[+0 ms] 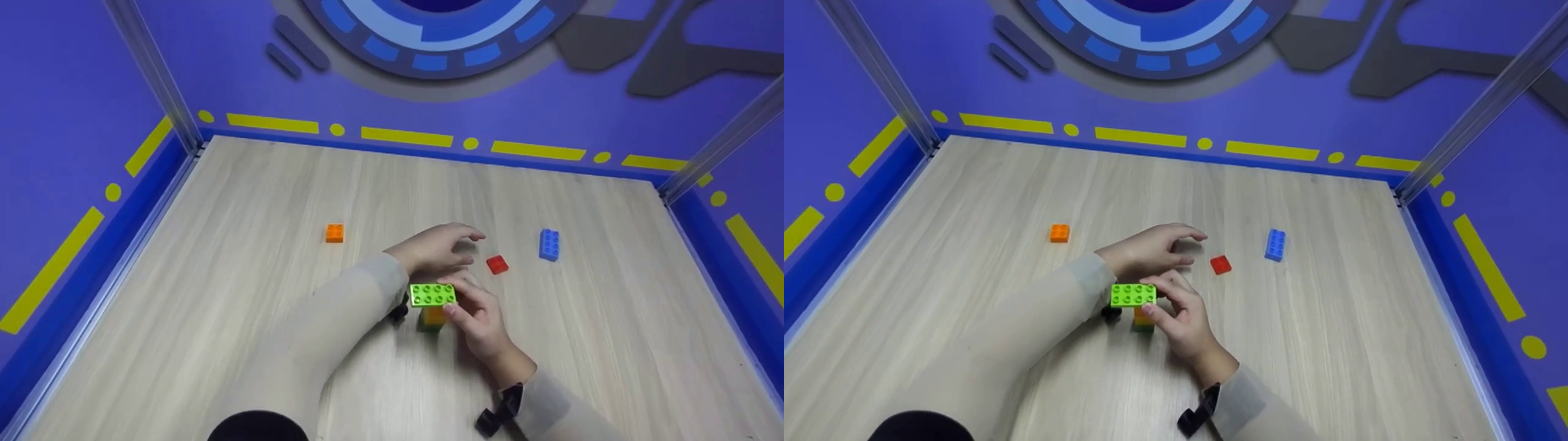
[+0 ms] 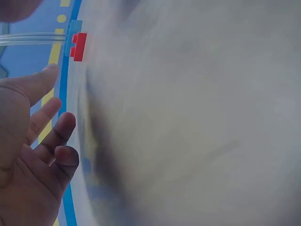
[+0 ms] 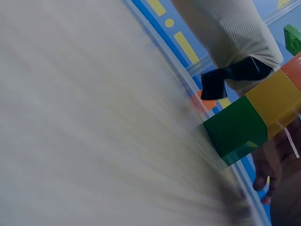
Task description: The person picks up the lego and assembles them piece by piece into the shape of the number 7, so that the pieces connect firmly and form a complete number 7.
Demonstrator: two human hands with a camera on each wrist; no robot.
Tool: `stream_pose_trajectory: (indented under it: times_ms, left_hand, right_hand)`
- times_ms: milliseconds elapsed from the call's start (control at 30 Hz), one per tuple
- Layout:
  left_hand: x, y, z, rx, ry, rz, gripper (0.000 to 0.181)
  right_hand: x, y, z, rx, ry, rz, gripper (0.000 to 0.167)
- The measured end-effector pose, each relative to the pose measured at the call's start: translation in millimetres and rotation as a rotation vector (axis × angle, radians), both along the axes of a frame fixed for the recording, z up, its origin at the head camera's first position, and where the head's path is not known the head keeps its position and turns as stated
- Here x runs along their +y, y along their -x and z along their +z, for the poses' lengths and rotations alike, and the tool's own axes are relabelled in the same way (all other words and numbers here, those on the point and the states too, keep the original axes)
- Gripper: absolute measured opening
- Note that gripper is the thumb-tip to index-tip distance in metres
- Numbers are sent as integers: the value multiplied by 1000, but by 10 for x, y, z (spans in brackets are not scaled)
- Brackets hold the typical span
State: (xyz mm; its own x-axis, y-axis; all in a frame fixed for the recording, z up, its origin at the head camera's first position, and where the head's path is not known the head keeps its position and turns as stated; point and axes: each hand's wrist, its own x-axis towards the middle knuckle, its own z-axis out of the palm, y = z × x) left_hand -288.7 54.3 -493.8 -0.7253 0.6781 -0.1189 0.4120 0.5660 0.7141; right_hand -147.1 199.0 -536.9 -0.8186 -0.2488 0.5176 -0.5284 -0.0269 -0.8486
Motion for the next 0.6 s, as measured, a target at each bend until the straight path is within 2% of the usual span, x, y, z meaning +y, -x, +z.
stream_pose_trajectory:
  times_ms: [133, 300, 433, 600]
  left_hand:
    - [95, 60, -5, 65, 67, -38, 55]
    - [197, 55, -53, 117, 155, -71, 56]
    - [273, 59, -57, 162, 189, -131, 54]
    - [361, 84, -50, 320, 264, -206, 52]
  right_hand:
    - [-19, 0, -10, 14, 5, -25, 40]
    - [-33, -11, -38, 11, 8, -42, 40]
    - [-28, -7, -37, 2, 22, -38, 43]
    - [3, 1, -37, -2, 25, -27, 43]
